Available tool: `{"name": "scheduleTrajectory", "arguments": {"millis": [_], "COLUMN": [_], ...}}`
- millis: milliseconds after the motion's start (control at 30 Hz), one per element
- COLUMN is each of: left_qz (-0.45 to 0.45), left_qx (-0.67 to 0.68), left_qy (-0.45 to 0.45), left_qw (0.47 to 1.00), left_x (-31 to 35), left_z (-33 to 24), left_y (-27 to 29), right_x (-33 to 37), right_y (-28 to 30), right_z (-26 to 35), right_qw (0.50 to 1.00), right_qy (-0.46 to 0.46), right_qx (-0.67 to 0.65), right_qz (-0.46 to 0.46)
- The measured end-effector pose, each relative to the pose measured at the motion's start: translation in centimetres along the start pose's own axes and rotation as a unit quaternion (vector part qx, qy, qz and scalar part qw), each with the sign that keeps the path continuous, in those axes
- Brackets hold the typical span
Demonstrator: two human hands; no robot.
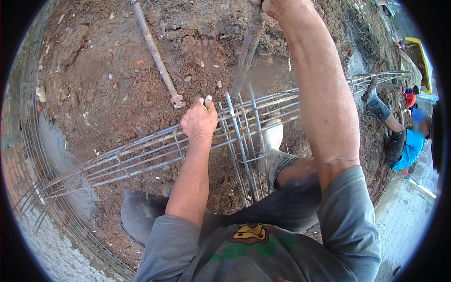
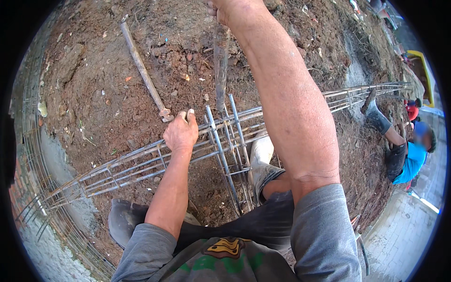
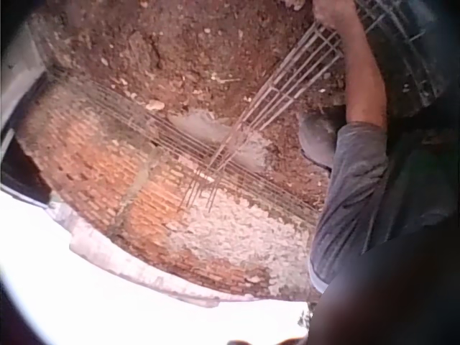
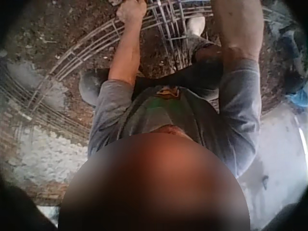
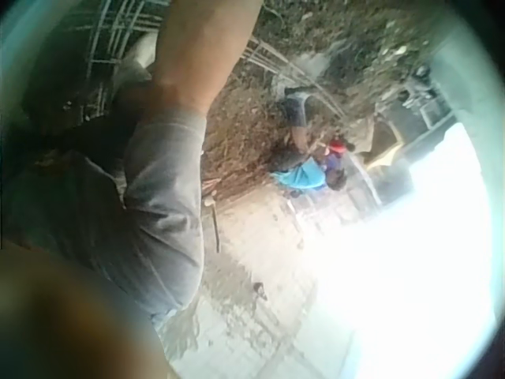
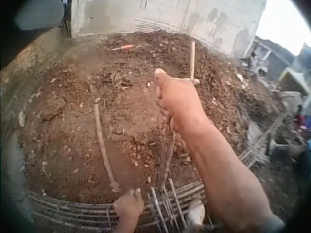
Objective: The person shapes and aligns a steel rebar cage using metal bending pipes and by hand.
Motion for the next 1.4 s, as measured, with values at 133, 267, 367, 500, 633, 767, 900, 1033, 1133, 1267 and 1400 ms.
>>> {"name": "scheduleTrajectory", "arguments": {"millis": [133, 267, 367, 500, 633, 767, 900, 1033, 1133, 1267, 1400], "left_qz": [-0.002, -0.010, -0.008, -0.008, -0.010, 0.008, -0.017, 0.011, 0.007, 0.005, -0.002], "left_qx": [0.002, -0.005, -0.008, -0.010, -0.002, -0.014, -0.010, -0.011, -0.014, -0.013, -0.008], "left_qy": [0.001, 0.000, 0.002, 0.003, 0.013, 0.016, 0.016, 0.033, 0.031, 0.042, 0.041], "left_qw": [1.000, 1.000, 1.000, 1.000, 1.000, 1.000, 1.000, 0.999, 0.999, 0.999, 0.999], "left_x": [0.0, 0.0, -0.2, -0.2, -0.1, -0.1, -0.1, -0.1, -0.3, 0.0, 0.1], "left_z": [-0.1, -0.1, -0.1, -0.1, -0.1, -0.3, -0.4, -0.1, -0.2, -0.2, -0.4], "left_y": [-0.1, -0.1, -0.3, -0.3, -0.2, -0.2, 0.1, -0.3, -0.3, -0.2, 0.0], "right_x": [-0.5, -0.8, -1.1, -1.6, -2.6, -2.0, 1.4, 3.8, 2.5, 2.6, 6.2], "right_y": [0.4, 0.5, 0.3, -0.8, -2.0, -5.3, -6.7, -5.2, -3.8, -3.3, -1.9], "right_z": [-0.2, -0.1, -0.8, -3.0, -4.6, -4.3, -3.6, -5.2, -5.2, -2.8, -1.4], "right_qw": [0.999, 0.999, 0.999, 0.999, 0.999, 0.983, 0.973, 0.972, 0.983, 0.982, 0.973], "right_qy": [-0.024, -0.024, -0.034, -0.039, -0.007, -0.008, 0.092, 0.086, 0.040, 0.049, 0.056], "right_qx": [0.002, -0.017, -0.014, 0.013, 0.050, -0.003, 0.060, 0.088, 0.035, 0.022, 0.107], "right_qz": [-0.028, -0.018, -0.024, -0.020, 0.018, 0.183, 0.205, 0.199, 0.174, 0.182, 0.199]}}
Point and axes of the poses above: each hand's wrist, its own x-axis away from the middle knuckle, its own y-axis out of the back of the hand, z = x × y, the point moved 5 cm from there along -x, towards the middle knuckle, and after that the axes turned 9 degrees about x, right-handed, at the moved point
